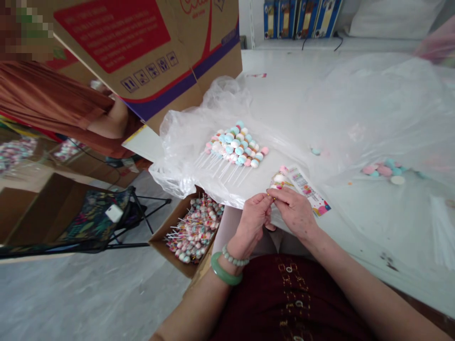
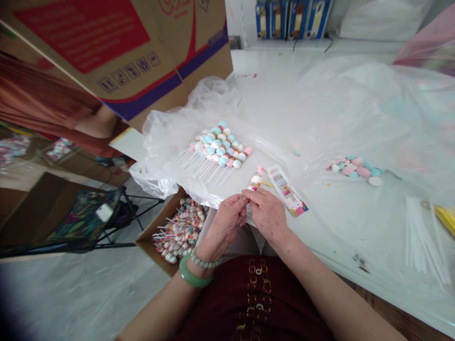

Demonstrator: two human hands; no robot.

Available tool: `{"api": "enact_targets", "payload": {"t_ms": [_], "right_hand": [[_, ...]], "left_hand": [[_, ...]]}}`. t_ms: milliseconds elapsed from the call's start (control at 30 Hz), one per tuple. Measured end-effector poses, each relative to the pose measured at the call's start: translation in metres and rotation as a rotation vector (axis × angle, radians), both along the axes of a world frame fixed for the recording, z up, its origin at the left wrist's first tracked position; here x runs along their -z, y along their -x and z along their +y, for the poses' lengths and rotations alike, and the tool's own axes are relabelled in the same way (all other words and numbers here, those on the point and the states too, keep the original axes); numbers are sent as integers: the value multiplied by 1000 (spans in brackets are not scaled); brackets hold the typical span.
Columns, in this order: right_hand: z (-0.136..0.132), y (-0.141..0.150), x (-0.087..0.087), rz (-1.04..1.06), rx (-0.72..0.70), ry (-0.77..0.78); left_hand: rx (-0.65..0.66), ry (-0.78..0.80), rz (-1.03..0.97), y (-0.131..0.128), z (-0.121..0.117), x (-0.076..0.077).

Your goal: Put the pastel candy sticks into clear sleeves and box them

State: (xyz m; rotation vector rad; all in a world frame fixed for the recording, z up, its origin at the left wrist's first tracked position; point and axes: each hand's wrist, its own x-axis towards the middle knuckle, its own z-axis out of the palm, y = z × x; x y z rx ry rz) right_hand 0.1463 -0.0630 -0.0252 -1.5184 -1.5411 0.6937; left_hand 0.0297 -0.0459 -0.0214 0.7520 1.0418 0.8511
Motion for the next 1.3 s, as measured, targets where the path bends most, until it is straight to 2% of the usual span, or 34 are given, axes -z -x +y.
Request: {"api": "enact_targets", "payload": {"t_ms": [100,167,200,233,300,367,433,500,567,600,667,700,733,767,800,833,900,967,1033,1100,1133,1167,1233,1300], "right_hand": [[-2,5,3,153,109,45],[-1,8,3,372,230,132],[0,8,2,509,240,192],[1,6,0,649,205,248],[1,0,-5,858,50,332],[-1,-7,-9,885,-104,367],[-7,-12,-12,769,-169,359],[-15,-12,-15,571,-163,281],[-25,-8,-21,295,-190,79],[-29,-7,-26,130,-251,-64],[-37,-3,-39,-229,-461,-352],[-39,-2,-45,-394,-566,-463],[-39,-1,-51,-531,-633,-530],[-37,1,-55,-617,-653,-552],[-33,3,-58,-636,-620,-529],[-26,6,-60,-569,-530,-463],[-9,15,-61,-169,-282,-230],[8,28,-62,302,-120,24],[19,41,-61,575,-122,188],[22,49,-58,656,-170,215],[21,49,-55,640,-169,189],[19,48,-52,581,-160,138],[14,41,-45,391,-148,17],[11,33,-38,224,-153,-52]], "left_hand": [[-52,10,-20,-3,0,2],[-77,5,-43,-4,2,1],[-75,2,-54,-3,3,1],[-48,4,-66,-1,4,0],[110,43,-114,5,6,-2],[335,109,-188,14,8,-3],[507,149,-256,24,9,-3],[585,141,-271,34,13,-6],[671,109,-193,46,21,-15],[745,84,-118,52,26,-23],[967,-10,94,63,33,-43],[1093,-101,204,66,34,-54],[1165,-232,343,67,32,-65],[1161,-397,509,66,26,-76],[1058,-583,708,63,18,-84],[847,-761,924,58,8,-91],[429,-943,1238,47,-12,-95],[151,-1004,1350,37,-22,-88],[-67,-956,1246,35,-18,-74],[-250,-784,949,42,-4,-59],[-255,-643,743,47,2,-52],[-174,-471,523,53,7,-46],[166,-119,127,65,12,-36],[457,58,-103,74,11,-29]]}}
